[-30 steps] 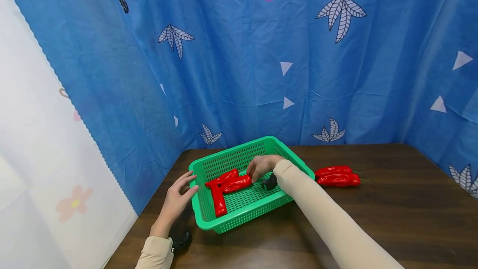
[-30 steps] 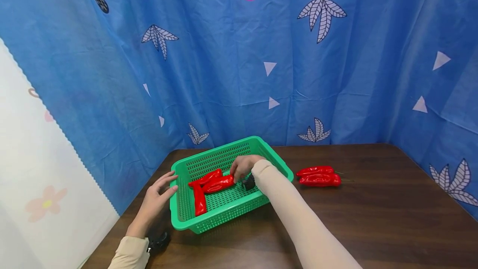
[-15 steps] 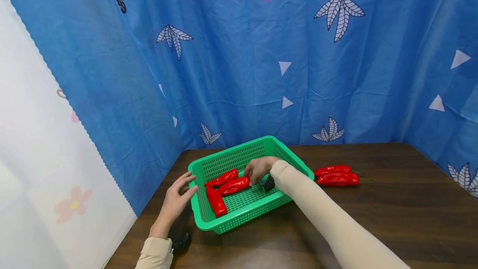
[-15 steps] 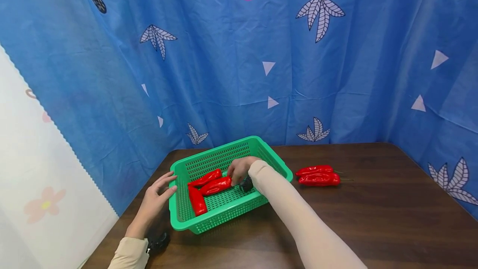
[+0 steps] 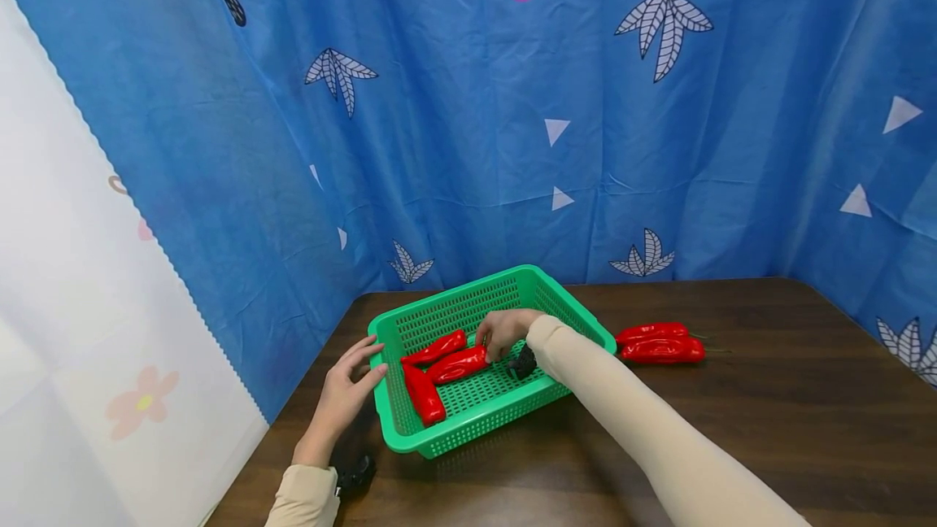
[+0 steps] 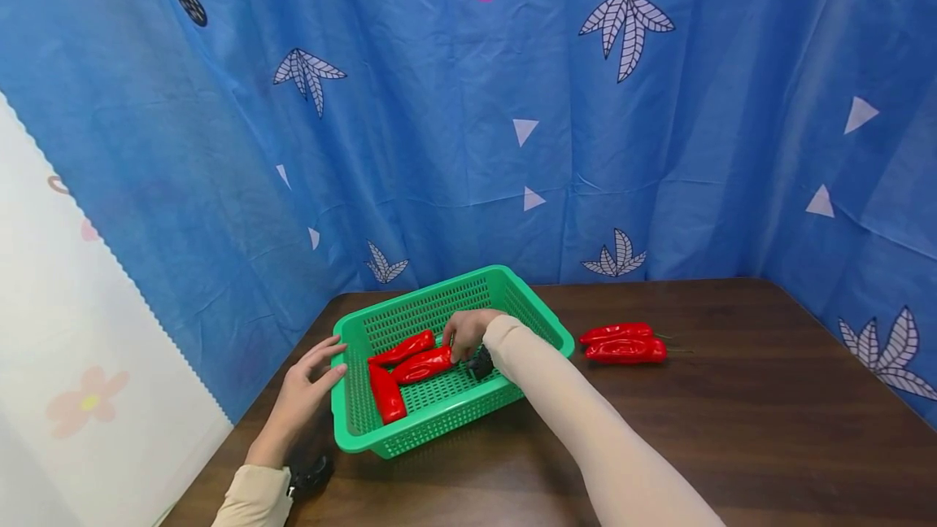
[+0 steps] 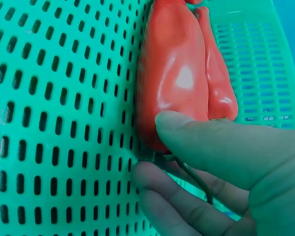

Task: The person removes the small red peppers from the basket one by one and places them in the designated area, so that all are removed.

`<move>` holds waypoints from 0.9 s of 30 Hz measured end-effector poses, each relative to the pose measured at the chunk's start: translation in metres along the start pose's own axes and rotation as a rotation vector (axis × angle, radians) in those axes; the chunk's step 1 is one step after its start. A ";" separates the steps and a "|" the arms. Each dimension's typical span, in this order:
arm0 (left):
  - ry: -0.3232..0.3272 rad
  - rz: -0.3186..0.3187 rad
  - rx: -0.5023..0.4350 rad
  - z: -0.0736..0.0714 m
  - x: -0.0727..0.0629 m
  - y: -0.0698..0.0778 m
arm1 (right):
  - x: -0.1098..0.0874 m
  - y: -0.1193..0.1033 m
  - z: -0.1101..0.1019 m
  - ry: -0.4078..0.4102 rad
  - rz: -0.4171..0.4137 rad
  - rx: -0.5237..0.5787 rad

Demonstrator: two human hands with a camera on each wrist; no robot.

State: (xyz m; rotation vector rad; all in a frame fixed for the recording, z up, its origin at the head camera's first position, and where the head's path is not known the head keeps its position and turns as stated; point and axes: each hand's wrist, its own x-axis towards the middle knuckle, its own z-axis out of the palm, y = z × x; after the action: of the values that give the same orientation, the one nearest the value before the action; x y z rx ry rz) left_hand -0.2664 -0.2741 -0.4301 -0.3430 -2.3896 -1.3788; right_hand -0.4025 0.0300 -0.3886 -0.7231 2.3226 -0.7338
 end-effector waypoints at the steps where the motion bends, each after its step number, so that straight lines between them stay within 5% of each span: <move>1: 0.000 0.003 0.002 0.000 0.000 0.000 | 0.000 0.000 0.000 0.001 -0.003 0.001; 27: 0.015 0.025 0.021 0.000 0.001 -0.002 | -0.003 0.003 -0.003 -0.004 -0.047 0.079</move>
State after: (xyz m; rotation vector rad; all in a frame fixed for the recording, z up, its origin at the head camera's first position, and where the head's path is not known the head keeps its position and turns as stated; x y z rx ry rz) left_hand -0.2679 -0.2747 -0.4312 -0.3545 -2.3779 -1.3403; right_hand -0.4029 0.0353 -0.3876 -0.7459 2.2660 -0.8390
